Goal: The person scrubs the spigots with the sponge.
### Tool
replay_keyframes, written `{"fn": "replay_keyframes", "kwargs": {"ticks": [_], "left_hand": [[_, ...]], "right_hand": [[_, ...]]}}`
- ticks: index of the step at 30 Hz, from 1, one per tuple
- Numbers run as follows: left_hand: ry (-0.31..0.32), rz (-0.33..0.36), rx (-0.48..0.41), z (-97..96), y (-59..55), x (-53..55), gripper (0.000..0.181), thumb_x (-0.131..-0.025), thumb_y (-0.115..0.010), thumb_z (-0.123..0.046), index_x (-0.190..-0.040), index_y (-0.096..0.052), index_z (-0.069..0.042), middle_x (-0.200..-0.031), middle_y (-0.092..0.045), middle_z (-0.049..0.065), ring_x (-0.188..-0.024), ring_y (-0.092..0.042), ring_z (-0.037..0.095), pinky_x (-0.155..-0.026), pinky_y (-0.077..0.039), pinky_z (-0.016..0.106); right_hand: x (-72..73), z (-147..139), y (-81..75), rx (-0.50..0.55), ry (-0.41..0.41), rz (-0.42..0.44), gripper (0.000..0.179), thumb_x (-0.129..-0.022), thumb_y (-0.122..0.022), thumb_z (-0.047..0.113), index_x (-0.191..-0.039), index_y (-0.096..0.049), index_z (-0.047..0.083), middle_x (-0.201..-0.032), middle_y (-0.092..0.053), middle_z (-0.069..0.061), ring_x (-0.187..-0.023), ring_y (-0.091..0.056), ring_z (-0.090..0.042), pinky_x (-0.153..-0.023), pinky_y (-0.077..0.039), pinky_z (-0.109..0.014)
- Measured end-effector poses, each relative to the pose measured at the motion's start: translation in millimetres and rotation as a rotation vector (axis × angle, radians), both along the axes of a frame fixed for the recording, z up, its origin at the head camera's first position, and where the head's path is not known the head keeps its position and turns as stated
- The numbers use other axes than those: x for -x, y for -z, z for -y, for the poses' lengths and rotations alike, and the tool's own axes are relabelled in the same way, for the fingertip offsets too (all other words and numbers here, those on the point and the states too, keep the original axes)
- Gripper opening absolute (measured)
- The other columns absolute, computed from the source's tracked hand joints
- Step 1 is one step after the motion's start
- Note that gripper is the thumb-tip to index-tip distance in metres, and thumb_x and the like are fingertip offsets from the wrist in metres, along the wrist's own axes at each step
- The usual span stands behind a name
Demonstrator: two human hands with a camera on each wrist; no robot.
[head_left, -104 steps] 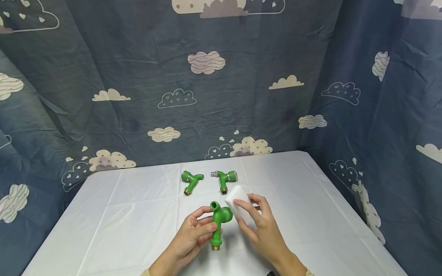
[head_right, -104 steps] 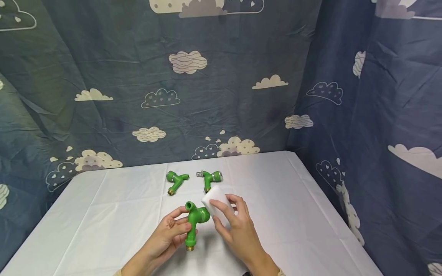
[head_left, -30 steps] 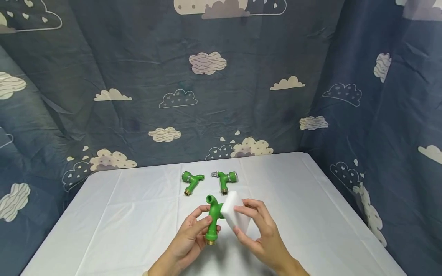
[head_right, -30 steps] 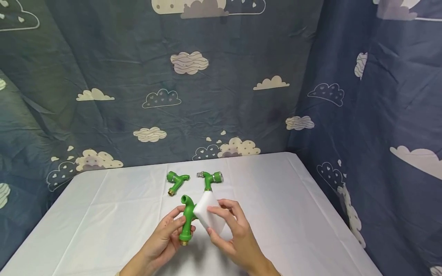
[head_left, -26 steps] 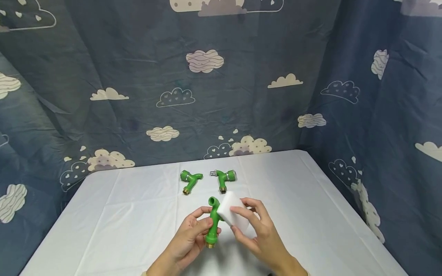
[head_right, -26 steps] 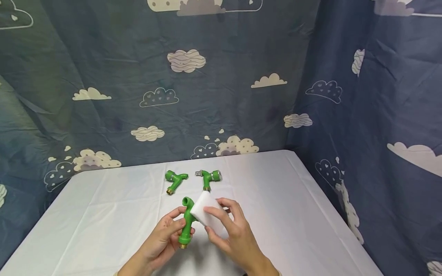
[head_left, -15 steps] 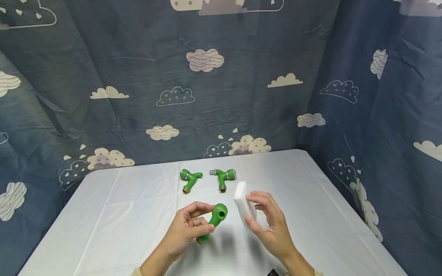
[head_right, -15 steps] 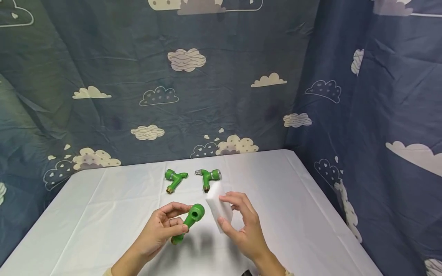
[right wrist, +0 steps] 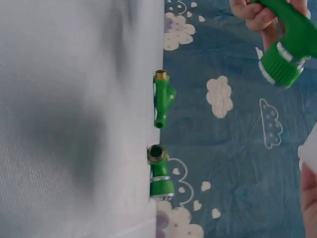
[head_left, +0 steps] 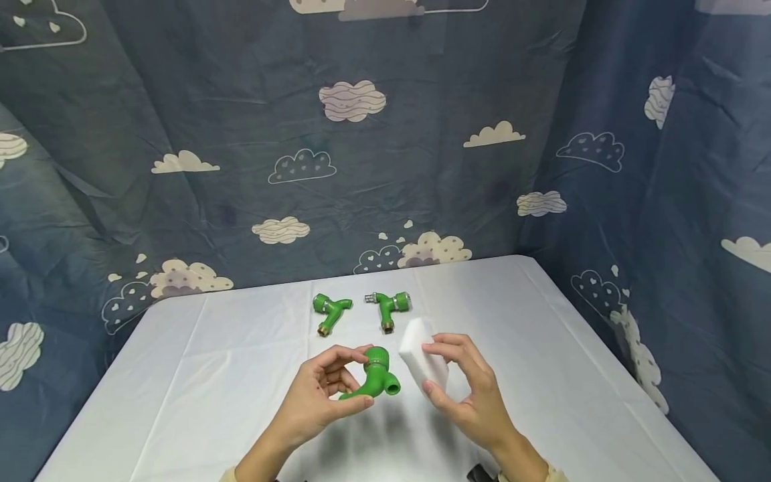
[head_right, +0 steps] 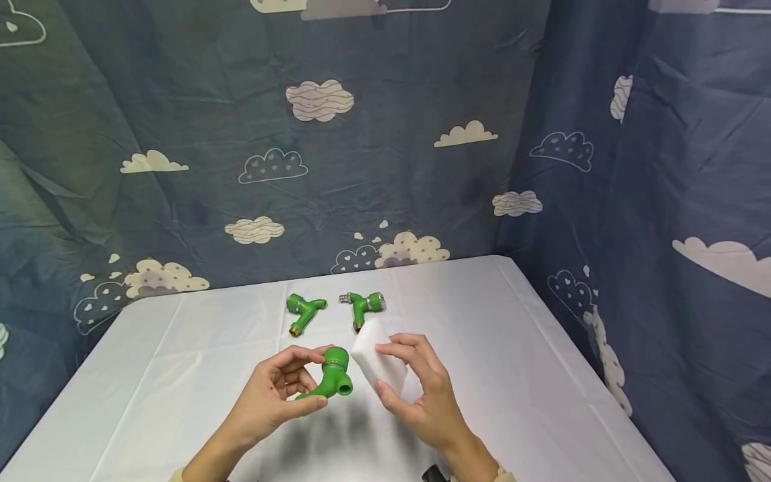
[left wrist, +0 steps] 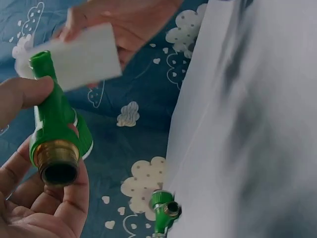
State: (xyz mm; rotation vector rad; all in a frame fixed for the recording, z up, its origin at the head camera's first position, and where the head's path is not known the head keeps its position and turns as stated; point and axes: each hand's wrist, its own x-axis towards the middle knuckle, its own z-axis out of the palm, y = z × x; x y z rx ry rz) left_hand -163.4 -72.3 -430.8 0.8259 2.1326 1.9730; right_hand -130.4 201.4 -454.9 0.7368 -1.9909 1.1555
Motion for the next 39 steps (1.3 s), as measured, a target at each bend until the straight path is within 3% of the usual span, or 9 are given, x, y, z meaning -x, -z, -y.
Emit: {"fn": "replay_keyframes", "kwargs": {"ticks": [5,10,12,15,20,23,27,31,39], "left_hand": [[-0.057,-0.165,0.092,-1.3,-3.6,-6.7,0.056,-0.077,-0.095,-0.003,-0.124,-0.066,-0.014,-0.145,-0.070,0.009,-0.076,-0.070,0.009,-0.079,-0.064,0.025],[-0.032,-0.252,0.096,-2.4,-7.8,-10.5,0.054,-0.078,-0.095,-0.005,-0.123,-0.066,-0.015,-0.144,-0.071,0.007,-0.076,-0.071,0.007,-0.077,-0.065,0.028],[0.007,-0.168,0.030,-3.2,-8.5,-10.8,0.050,-0.080,-0.092,-0.002,-0.122,-0.066,-0.010,-0.144,-0.071,0.009,-0.076,-0.070,0.006,-0.072,-0.064,0.026],[0.046,0.085,-0.119,-5.6,-7.5,-10.5,0.041,-0.087,-0.085,0.001,-0.121,-0.064,-0.007,-0.136,-0.074,0.006,-0.079,-0.071,0.005,-0.064,-0.060,0.021],[0.135,0.383,-0.300,-10.8,-4.8,-11.8,0.028,-0.099,-0.071,-0.001,-0.122,-0.059,-0.010,-0.121,-0.074,0.004,-0.092,-0.074,0.010,-0.078,-0.064,0.023],[0.179,0.434,-0.338,-11.0,-5.2,-13.5,0.022,-0.101,-0.067,-0.003,-0.119,-0.059,-0.013,-0.120,-0.073,0.005,-0.090,-0.073,0.011,-0.079,-0.064,0.022],[0.200,0.431,-0.360,-8.0,-6.0,-14.4,0.021,-0.099,-0.065,-0.002,-0.115,-0.059,-0.015,-0.114,-0.074,0.002,-0.082,-0.071,0.010,-0.069,-0.060,0.017],[0.218,0.402,-0.374,-8.2,-4.8,-14.2,0.022,-0.100,-0.064,-0.001,-0.114,-0.061,-0.017,-0.113,-0.073,0.000,-0.085,-0.071,0.009,-0.073,-0.061,0.019],[0.166,0.440,-0.355,-15.4,-3.8,-15.1,0.014,-0.107,-0.061,-0.009,-0.118,-0.060,-0.017,-0.099,-0.080,-0.001,-0.086,-0.077,0.008,-0.066,-0.057,0.016]], "right_hand": [[-1.2,3.1,-0.6,-0.059,-0.142,-0.034,0.057,-0.078,-0.082,0.000,-0.132,-0.070,0.013,-0.129,-0.065,-0.011,-0.117,-0.064,-0.019,-0.092,-0.058,-0.026],[-0.5,1.4,1.0,-0.045,-0.036,0.088,0.056,-0.081,-0.082,0.001,-0.132,-0.070,0.020,-0.129,-0.066,-0.004,-0.117,-0.063,-0.012,-0.093,-0.055,-0.023],[-0.3,0.8,1.7,-0.014,0.015,0.090,0.056,-0.080,-0.082,0.001,-0.132,-0.071,0.019,-0.129,-0.066,-0.004,-0.116,-0.063,-0.011,-0.091,-0.054,-0.023],[-0.5,2.9,3.4,0.021,0.048,0.013,0.053,-0.080,-0.082,0.002,-0.130,-0.071,0.014,-0.129,-0.066,-0.009,-0.115,-0.062,-0.012,-0.086,-0.054,-0.021],[-0.2,12.8,7.2,-0.046,0.017,-0.135,0.037,-0.099,-0.078,0.026,-0.132,-0.071,0.011,-0.133,-0.062,-0.016,-0.118,-0.063,-0.021,-0.087,-0.055,-0.019],[1.0,14.6,8.0,-0.072,0.058,-0.129,0.036,-0.104,-0.073,0.033,-0.134,-0.071,0.013,-0.135,-0.061,-0.017,-0.118,-0.063,-0.023,-0.089,-0.054,-0.018],[2.0,10.8,4.5,-0.027,0.161,-0.025,0.043,-0.093,-0.083,0.014,-0.134,-0.072,0.015,-0.136,-0.063,-0.013,-0.121,-0.062,-0.017,-0.095,-0.052,-0.014],[-2.6,8.5,-1.9,0.055,0.127,0.012,0.057,-0.080,-0.085,-0.002,-0.133,-0.071,0.014,-0.133,-0.065,-0.010,-0.121,-0.061,-0.011,-0.090,-0.052,-0.015],[-7.7,22.5,-1.8,-0.089,0.027,-0.181,0.034,-0.105,-0.070,0.036,-0.131,-0.073,0.014,-0.135,-0.060,-0.019,-0.122,-0.059,-0.022,-0.092,-0.050,-0.020]]}}
